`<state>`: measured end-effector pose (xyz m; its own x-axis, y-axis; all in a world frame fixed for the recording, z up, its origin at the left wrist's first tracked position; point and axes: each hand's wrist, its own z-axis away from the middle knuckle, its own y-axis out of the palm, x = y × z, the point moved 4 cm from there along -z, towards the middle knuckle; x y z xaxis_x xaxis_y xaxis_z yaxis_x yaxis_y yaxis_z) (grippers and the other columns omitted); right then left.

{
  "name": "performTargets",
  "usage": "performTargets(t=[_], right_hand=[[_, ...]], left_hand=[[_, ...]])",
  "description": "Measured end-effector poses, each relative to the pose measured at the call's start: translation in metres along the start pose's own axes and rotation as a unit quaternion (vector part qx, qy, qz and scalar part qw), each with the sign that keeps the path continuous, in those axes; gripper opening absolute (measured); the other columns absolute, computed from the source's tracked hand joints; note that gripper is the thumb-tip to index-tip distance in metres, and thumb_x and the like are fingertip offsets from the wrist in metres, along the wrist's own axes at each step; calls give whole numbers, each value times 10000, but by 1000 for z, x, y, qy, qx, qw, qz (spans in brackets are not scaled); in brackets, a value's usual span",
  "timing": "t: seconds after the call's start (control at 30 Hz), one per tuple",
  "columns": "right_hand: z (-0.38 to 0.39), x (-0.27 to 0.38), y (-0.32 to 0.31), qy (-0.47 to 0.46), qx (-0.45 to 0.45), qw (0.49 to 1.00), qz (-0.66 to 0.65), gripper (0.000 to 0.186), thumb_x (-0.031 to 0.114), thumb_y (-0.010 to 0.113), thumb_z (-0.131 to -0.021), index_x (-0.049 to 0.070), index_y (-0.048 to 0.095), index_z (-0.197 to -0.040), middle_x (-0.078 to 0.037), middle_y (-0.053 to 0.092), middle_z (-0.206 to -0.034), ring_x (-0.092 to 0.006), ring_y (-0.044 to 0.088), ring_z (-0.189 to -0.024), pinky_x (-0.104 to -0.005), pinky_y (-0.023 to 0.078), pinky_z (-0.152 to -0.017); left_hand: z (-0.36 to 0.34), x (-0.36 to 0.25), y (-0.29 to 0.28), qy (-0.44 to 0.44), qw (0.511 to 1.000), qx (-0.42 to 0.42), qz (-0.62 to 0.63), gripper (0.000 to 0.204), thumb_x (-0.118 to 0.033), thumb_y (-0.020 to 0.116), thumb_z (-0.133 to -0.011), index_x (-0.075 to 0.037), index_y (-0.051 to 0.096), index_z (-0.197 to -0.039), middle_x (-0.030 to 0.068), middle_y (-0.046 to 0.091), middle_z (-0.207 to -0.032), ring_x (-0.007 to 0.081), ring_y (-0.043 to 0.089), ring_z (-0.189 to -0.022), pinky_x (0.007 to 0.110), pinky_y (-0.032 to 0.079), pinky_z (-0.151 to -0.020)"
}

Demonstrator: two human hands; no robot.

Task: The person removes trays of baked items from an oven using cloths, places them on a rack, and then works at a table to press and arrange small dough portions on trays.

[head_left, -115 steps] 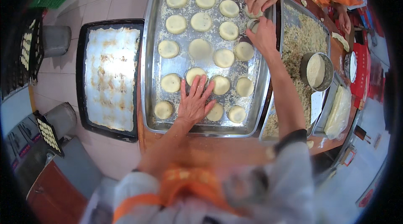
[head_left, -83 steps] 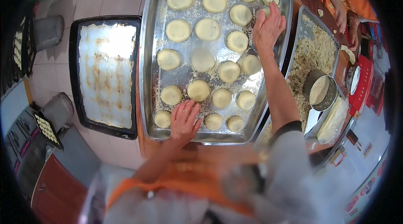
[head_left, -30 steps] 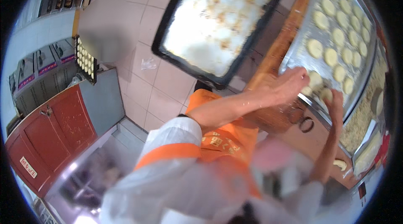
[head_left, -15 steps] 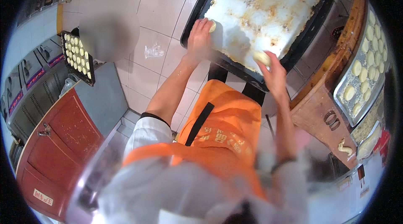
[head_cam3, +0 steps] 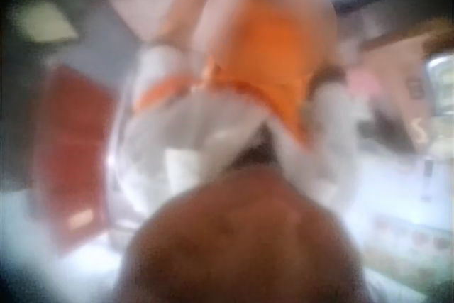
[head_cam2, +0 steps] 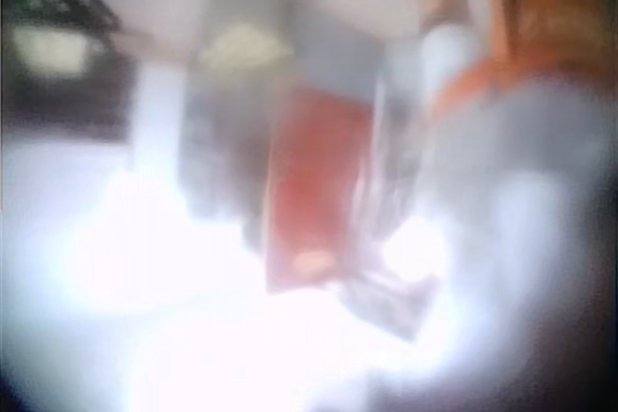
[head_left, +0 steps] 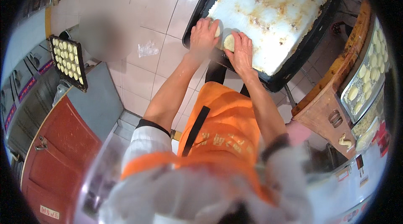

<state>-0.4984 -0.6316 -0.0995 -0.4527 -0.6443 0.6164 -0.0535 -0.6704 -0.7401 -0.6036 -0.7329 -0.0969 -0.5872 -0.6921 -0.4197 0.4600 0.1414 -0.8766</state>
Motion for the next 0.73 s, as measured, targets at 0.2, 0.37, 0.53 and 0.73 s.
performTargets(t=[0.2, 0.37, 0.53, 0.73], right_hand=[[6, -11, -21, 24, 33, 997, -65, 718, 206, 735, -651, 1, 393, -1248, -213, 457, -1216, -385, 431, -1109, -434, 326, -977], [72, -44, -150, -33, -40, 985, -162, 412, 172, 585, -842, 32, 437, -1201, -161, 428, -1242, -323, 413, -1158, -410, 379, -939], [160, -179, -349, 121, -288, 933, -176, 431, 50, 579, -810, 32, 449, -1220, -145, 484, -1210, -266, 452, -1142, -362, 356, -968], [217, -432, -478, 237, -345, 881, 221, 453, 11, 547, -770, 4, 441, -1210, -195, 451, -1249, -338, 425, -1166, -386, 325, -1001]], left_hand=[[-2, 0, 14, 44, 999, -22, -20, 515, -178, 703, -652, -102, 522, -1129, 126, 527, -1110, 289, 483, -1070, 399, 425, -862], [8, -19, 15, 84, 995, -30, -35, 604, -59, 722, -621, -33, 497, -1181, 202, 481, -1204, 349, 447, -1130, 402, 376, -943], [-18, -142, -26, 54, 994, -97, -7, 359, -44, 571, -820, 1, 493, -1167, 182, 418, -1279, 344, 398, -1183, 408, 329, -985], [-56, -378, -22, 156, 963, -36, 215, 371, -110, 558, -833, -23, 505, -1190, 151, 483, -1256, 279, 434, -1189, 372, 329, -1002]])
